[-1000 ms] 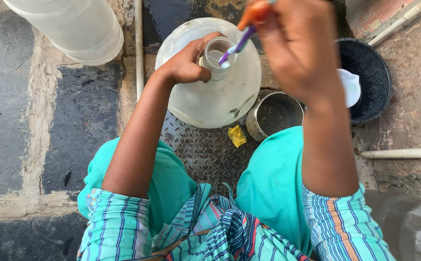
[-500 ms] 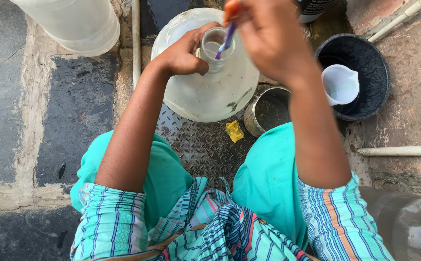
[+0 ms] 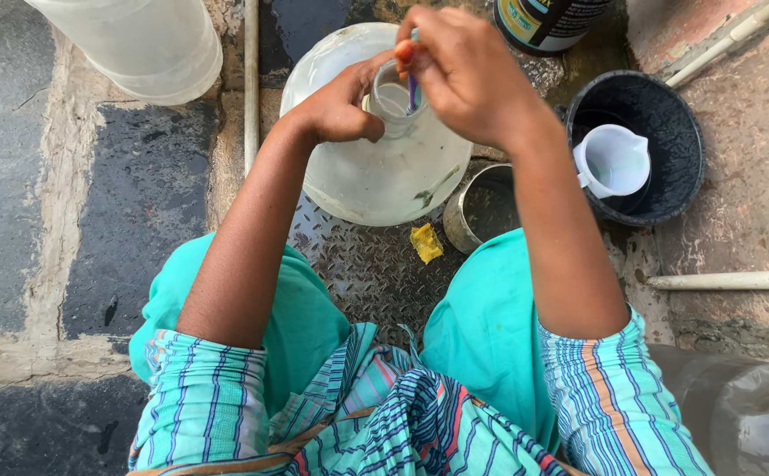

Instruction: The person cleans the inside of a large plastic water bottle by pouring gravel into it and scrubbing the interior neck and rim with a toothbrush.

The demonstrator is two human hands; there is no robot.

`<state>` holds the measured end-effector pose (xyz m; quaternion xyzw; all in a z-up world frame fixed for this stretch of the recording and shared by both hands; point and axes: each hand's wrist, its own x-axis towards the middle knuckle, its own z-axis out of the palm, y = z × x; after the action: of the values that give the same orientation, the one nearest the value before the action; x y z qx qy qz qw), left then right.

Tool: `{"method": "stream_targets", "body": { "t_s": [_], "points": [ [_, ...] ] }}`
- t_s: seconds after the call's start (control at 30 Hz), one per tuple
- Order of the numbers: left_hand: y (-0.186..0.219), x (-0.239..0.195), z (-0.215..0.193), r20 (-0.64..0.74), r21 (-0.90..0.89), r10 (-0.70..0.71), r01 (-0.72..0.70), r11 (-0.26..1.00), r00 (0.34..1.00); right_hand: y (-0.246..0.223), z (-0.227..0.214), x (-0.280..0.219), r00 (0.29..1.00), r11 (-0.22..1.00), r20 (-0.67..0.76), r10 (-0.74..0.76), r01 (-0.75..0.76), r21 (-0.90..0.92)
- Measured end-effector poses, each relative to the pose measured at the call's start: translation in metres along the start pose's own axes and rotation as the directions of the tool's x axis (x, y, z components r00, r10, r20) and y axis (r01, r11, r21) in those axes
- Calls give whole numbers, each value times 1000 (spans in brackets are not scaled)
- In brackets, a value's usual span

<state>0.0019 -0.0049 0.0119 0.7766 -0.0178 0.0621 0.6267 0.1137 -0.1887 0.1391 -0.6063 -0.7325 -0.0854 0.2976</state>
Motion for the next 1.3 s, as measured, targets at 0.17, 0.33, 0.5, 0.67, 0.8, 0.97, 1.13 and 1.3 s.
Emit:
{"method": "stream_targets", "body": {
  "t_s": [0.17, 0.33, 0.5, 0.67, 0.8, 0.97, 1.13, 1.3],
  "points": [
    [-12, 4, -4, 38, 93, 150, -153, 984, 988, -38, -68, -20, 992, 978, -116, -47, 70, 197],
    [-15, 3, -12, 26, 77, 147, -148, 986, 989, -34, -57, -19, 994, 994, -101, -42, 52, 99],
    [-13, 2, -6, -47, 167, 279, -268, 949, 959, -27, -41, -16, 956, 960, -293, -17, 98, 264],
    [-25, 4, 25, -263, 593, 535, -304, 746, 803, -16, -1, -12, 932, 980, -359, 44, 29, 196],
    [-31, 8, 16, -231, 738, 624, -283, 612, 747, 12, 40, -9, 922, 947, -289, 258, -182, 265],
    [-25, 5, -1, -152, 751, 505, -233, 618, 850, 42, 44, -17, 903, 886, -254, 348, -228, 404],
    [-7, 6, -1, -41, 688, 416, -276, 671, 909, 62, 50, -26, 890, 760, -237, 390, -166, 629],
    [5, 1, -1, 4, 470, 243, -216, 856, 970, 76, 53, -34, 909, 734, -55, 413, -297, 611]
  ]
}}
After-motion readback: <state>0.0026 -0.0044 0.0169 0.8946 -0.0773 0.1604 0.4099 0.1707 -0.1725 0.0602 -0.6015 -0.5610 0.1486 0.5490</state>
